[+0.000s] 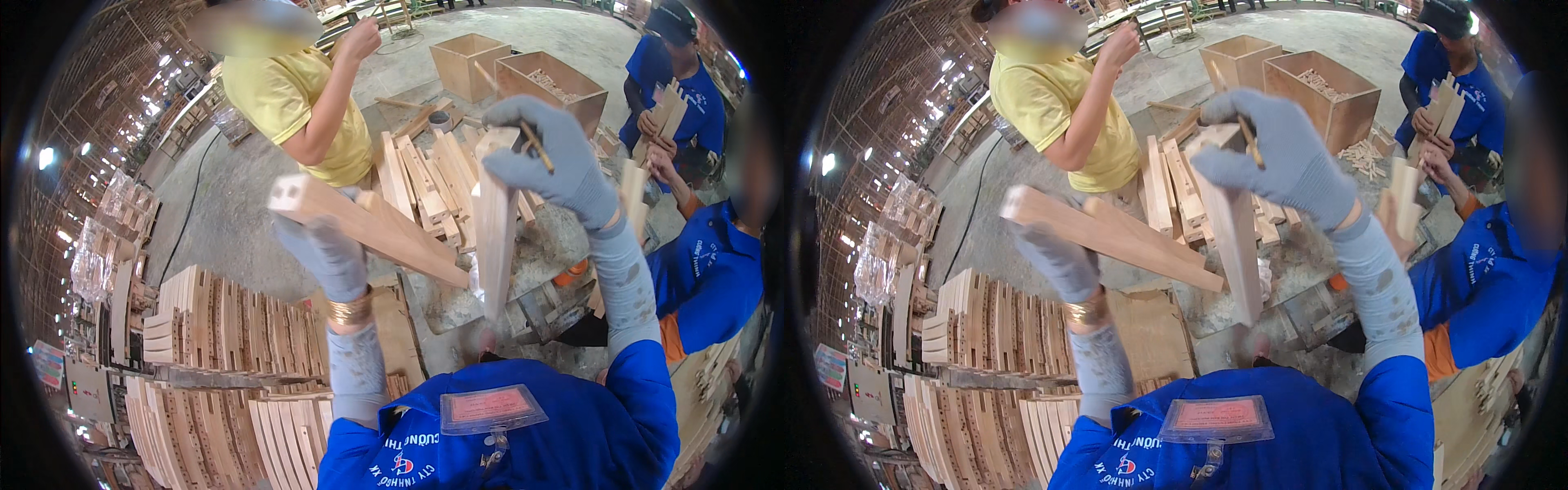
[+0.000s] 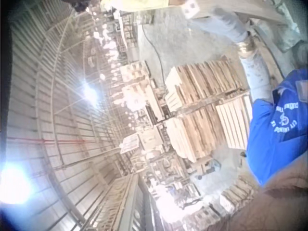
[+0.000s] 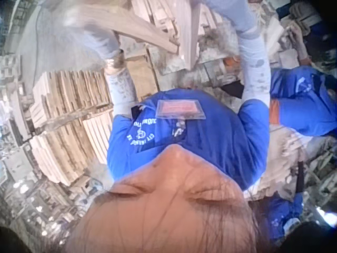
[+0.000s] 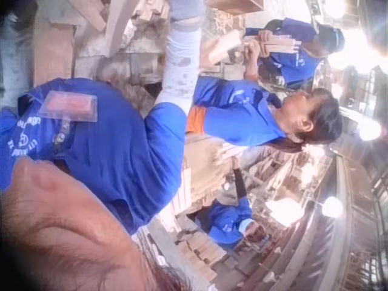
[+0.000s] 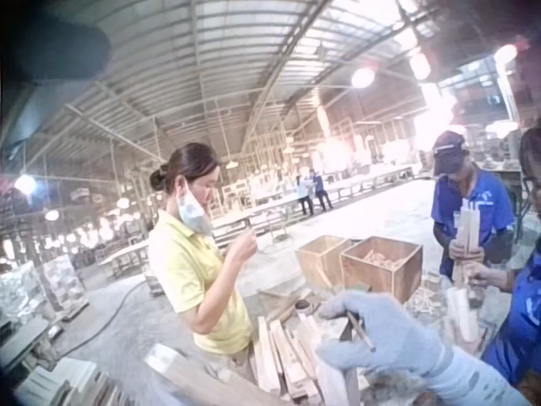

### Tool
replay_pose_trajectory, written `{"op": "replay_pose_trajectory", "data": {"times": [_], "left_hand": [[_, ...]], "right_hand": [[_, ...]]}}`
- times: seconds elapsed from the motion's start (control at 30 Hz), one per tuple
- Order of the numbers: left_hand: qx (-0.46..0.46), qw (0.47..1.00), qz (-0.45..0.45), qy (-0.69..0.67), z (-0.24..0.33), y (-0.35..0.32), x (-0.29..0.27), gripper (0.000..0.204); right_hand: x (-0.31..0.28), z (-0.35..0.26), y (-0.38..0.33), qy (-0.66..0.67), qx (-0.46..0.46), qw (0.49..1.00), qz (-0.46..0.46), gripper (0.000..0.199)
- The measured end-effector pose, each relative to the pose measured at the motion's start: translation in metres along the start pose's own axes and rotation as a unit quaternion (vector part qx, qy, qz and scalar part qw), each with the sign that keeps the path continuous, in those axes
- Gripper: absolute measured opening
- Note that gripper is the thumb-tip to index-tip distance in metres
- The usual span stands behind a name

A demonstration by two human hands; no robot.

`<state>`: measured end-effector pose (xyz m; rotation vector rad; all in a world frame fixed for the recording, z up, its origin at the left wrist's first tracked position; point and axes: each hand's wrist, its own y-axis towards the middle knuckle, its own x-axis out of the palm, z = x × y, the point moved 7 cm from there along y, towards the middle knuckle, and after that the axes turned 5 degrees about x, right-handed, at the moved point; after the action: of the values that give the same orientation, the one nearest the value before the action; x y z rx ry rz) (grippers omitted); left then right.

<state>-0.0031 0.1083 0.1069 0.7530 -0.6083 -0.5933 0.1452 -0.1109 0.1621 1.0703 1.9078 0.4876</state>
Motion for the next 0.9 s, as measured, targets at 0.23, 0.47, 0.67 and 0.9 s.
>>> {"op": "replay_pose_trajectory", "data": {"times": [0.23, 0.47, 0.67, 0.9], "left_hand": [[-0.156, 0.979, 0.062, 0.119, -0.062, -0.095, -0.018, 0.037], [-0.153, 0.985, 0.057, 0.061, -0.073, -0.101, -0.018, 0.043], [-0.050, 0.989, -0.005, 0.142, -0.032, -0.091, 0.001, 0.057], [-0.131, 0.981, -0.128, 0.065, -0.039, -0.097, 0.009, 0.082]], "right_hand": [[0.066, -0.005, -0.052, 0.005, 0.042, 0.998, 0.055, 0.048], [0.099, -0.008, -0.079, -0.055, -0.034, 0.985, 0.158, 0.038], [0.098, -0.018, -0.074, -0.072, -0.050, 0.976, 0.200, 0.035], [0.114, -0.002, -0.090, 0.144, 0.071, 0.980, 0.121, 0.026]]}}
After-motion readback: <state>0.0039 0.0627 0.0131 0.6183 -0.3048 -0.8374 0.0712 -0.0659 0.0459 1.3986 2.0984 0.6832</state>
